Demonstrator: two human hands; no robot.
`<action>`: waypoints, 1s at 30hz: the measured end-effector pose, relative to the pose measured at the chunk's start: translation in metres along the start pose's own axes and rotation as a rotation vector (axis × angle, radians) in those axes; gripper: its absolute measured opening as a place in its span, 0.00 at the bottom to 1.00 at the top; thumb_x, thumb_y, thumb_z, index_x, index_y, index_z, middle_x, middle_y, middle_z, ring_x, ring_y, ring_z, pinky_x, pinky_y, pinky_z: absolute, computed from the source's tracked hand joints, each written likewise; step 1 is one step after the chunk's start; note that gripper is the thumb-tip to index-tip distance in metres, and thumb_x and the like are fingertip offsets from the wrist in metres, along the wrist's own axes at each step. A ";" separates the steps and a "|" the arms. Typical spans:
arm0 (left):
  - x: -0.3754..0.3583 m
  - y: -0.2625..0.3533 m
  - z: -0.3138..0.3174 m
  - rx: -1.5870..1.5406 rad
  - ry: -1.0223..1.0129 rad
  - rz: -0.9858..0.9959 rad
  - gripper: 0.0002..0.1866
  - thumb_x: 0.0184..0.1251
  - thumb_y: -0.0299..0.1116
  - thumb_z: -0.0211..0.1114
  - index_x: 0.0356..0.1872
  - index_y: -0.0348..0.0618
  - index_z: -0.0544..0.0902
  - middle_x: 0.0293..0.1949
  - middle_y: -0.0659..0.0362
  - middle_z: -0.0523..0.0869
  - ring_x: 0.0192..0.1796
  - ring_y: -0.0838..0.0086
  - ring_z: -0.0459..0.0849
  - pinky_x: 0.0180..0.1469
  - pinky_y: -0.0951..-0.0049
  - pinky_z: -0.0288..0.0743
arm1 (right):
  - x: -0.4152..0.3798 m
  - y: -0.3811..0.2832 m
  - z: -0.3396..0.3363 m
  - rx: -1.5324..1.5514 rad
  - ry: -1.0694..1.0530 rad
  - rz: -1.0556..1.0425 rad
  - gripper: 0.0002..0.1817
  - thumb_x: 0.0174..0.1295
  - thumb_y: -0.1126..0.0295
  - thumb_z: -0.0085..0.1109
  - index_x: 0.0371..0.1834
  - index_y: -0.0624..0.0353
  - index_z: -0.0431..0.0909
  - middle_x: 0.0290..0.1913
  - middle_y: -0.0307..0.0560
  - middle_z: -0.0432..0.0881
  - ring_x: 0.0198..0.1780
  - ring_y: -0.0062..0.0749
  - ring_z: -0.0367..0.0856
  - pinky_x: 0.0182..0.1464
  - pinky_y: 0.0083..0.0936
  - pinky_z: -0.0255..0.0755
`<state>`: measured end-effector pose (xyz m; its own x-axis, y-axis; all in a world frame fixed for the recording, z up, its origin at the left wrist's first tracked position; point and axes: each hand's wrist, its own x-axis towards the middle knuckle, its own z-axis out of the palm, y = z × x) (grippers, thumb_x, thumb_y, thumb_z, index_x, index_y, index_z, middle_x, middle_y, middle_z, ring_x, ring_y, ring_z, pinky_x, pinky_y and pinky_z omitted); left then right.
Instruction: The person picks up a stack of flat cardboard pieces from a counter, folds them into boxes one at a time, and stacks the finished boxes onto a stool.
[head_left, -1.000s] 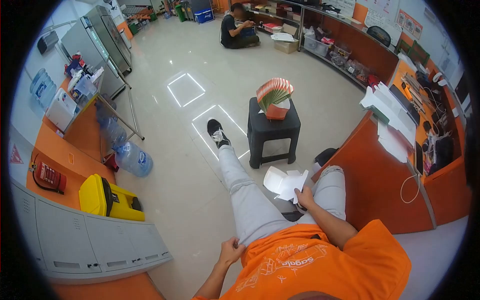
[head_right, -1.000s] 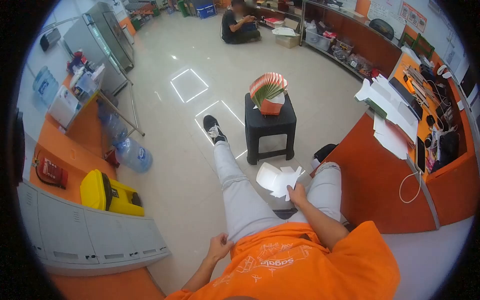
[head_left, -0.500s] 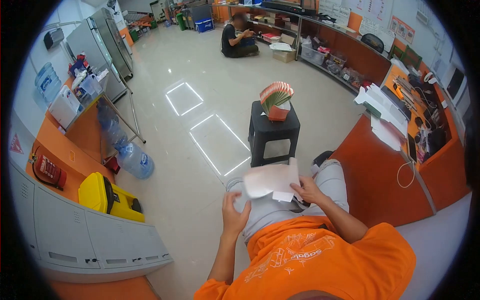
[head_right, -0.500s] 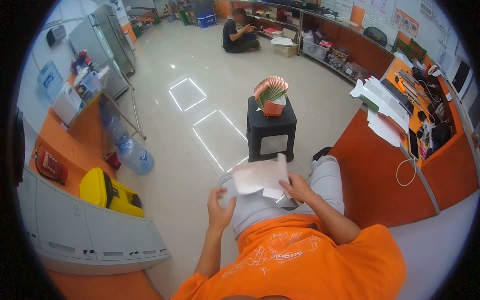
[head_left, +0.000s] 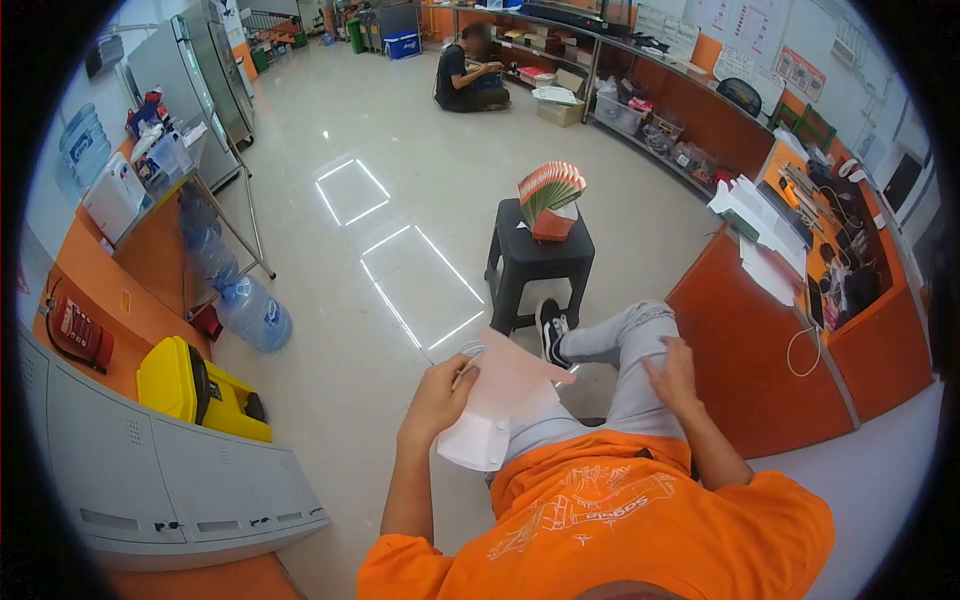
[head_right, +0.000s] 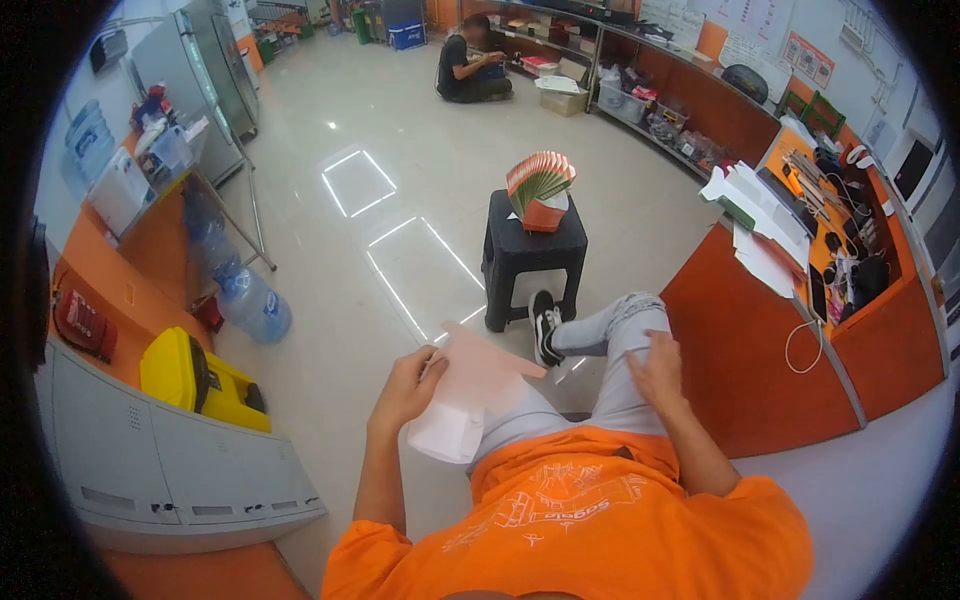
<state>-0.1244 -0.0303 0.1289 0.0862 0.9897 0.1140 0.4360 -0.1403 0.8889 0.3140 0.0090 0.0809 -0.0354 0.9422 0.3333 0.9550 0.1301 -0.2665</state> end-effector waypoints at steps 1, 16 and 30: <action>-0.007 -0.004 -0.003 -0.057 0.008 -0.071 0.14 0.77 0.35 0.61 0.48 0.31 0.84 0.33 0.42 0.87 0.35 0.58 0.87 0.43 0.62 0.77 | -0.007 0.017 0.000 0.001 -0.008 0.002 0.28 0.66 0.56 0.70 0.59 0.69 0.77 0.57 0.60 0.80 0.62 0.51 0.77 0.67 0.40 0.71; -0.033 -0.014 0.013 -0.150 0.015 -0.209 0.15 0.78 0.36 0.61 0.45 0.30 0.84 0.31 0.49 0.87 0.33 0.70 0.81 0.42 0.67 0.76 | 0.021 0.083 0.026 0.245 -0.556 0.212 0.15 0.66 0.65 0.66 0.41 0.70 0.85 0.37 0.56 0.89 0.39 0.40 0.87 0.44 0.36 0.80; -0.017 -0.013 -0.002 -0.231 0.187 -0.244 0.13 0.78 0.34 0.63 0.47 0.30 0.84 0.34 0.59 0.86 0.36 0.79 0.79 0.40 0.74 0.73 | 0.026 0.022 -0.008 0.475 -0.812 0.187 0.15 0.66 0.63 0.65 0.36 0.67 0.83 0.29 0.49 0.86 0.34 0.32 0.84 0.39 0.33 0.78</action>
<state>-0.1330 -0.0456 0.1159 -0.1692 0.9841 -0.0538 0.2080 0.0890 0.9741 0.3366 0.0333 0.0911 -0.2581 0.8637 -0.4329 0.7532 -0.1008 -0.6501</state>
